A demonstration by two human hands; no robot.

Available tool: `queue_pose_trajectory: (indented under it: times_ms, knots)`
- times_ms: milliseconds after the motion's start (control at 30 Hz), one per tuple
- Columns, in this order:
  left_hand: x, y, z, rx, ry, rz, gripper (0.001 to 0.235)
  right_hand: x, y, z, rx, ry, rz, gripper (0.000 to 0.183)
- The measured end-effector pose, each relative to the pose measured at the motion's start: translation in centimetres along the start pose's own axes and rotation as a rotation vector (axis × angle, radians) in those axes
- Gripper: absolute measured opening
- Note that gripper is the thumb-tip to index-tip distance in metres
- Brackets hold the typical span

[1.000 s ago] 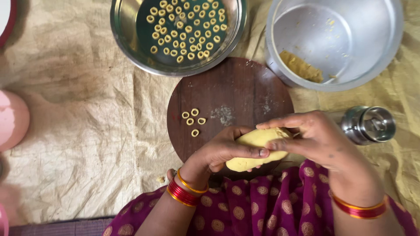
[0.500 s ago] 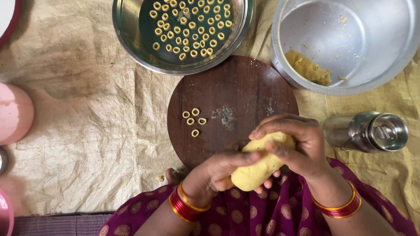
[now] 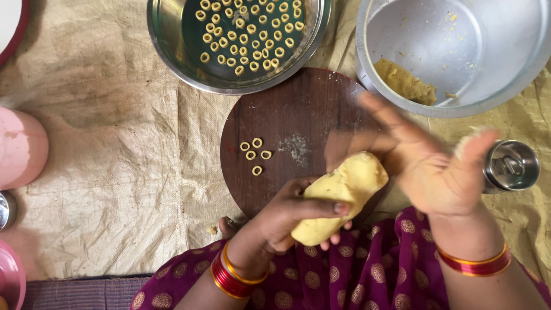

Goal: The person takes small pieces of dough, rolls them into thin ropes on a wooden board, and forms them into small rings by joining the ends. The finished rings are placed into a metal tray. The person repeats this process continuously.

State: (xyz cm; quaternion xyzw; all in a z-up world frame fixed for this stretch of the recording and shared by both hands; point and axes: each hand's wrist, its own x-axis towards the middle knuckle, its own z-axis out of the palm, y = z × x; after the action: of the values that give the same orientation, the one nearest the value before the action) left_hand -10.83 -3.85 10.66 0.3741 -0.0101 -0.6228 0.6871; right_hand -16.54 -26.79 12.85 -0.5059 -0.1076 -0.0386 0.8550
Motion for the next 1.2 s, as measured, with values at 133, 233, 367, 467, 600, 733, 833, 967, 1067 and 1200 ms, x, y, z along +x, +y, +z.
queue_pose_trajectory:
  times_ms: [133, 233, 367, 467, 600, 733, 833, 967, 1067, 1200]
  knots:
    - [-0.4, -0.7, 0.1, -0.266, -0.164, -0.117, 0.051, 0.9, 0.1, 0.6, -0.533, -0.041, -0.283, 0.081]
    - [0.1, -1.4, 0.1, -0.42, -0.283, -0.26, 0.054, -0.6, 1.9, 1.0, -0.612, -0.16, -0.475, 0.06]
    - [0.5, -1.9, 0.9, 0.006, -0.145, -0.103, 0.051, -2.2, 3.1, 0.9, -0.795, 0.177, -0.431, 0.042]
    - [0.7, -1.8, 2.7, 0.673, 0.177, 0.267, 0.056, -2.2, 3.2, 0.9, -0.905, 0.373, -0.345, 0.044]
    - [0.1, -1.7, 4.6, 1.552, 0.574, 0.71, 0.065, -1.3, 4.3, 0.2, -1.01, 0.638, 0.087, 0.055]
    - [-0.2, -1.4, 4.2, 1.804, 0.638, 0.795, 0.074, -0.8, 4.6, -2.0, -0.302, 0.715, 0.282, 0.045]
    - [0.1, -1.3, 3.5, 1.798, 0.686, 0.638, 0.07, -0.5, 3.0, -3.8, -0.102, 0.825, 0.46, 0.06]
    - [0.8, -1.0, 1.7, 1.451, 0.689, 0.431, 0.072, 0.2, 0.7, -4.4, 0.206, 0.757, 0.475, 0.064]
    - [1.4, -0.9, 0.2, 0.939, 0.609, 0.332, 0.066, 0.6, 0.2, -3.9, 0.224, 0.535, 0.492, 0.05]
    - [2.2, -0.6, -0.8, 0.105, 0.418, 0.111, 0.059, 0.2, 1.0, -3.2, -0.079, 0.352, 0.477, 0.048]
